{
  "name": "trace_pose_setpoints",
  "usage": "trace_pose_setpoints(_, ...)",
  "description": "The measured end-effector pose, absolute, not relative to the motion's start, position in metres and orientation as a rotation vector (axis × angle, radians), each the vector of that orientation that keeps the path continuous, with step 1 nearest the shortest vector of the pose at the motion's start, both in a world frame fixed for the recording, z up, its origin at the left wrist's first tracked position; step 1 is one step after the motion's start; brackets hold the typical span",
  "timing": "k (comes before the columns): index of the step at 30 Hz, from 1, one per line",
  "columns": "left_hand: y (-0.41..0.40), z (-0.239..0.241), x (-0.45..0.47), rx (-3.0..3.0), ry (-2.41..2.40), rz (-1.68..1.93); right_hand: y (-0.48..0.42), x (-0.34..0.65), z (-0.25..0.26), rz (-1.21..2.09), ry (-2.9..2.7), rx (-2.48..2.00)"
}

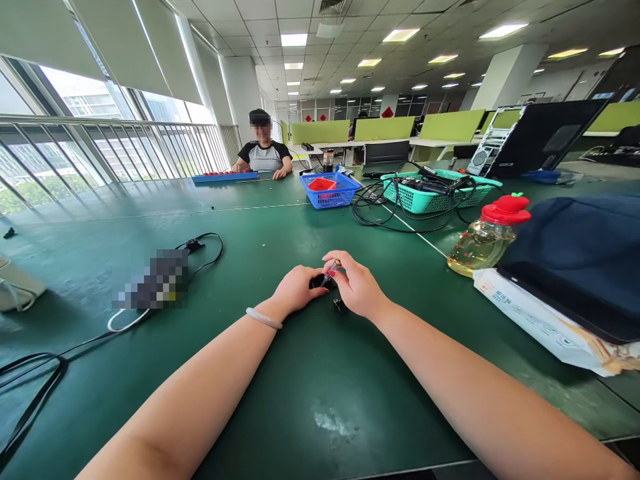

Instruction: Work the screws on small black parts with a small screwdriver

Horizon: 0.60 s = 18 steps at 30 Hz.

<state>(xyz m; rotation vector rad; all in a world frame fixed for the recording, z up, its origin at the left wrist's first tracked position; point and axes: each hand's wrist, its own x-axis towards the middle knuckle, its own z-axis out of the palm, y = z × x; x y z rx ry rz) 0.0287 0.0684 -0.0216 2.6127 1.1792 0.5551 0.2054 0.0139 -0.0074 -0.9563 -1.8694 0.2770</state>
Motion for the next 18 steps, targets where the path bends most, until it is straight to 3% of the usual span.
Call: trace_pose_setpoints(18,0.0664,-0.0195,0.0264,2.609,1.257,0.48,0.0215,0.2125,-0.0107,0.213,-1.608,-0.995)
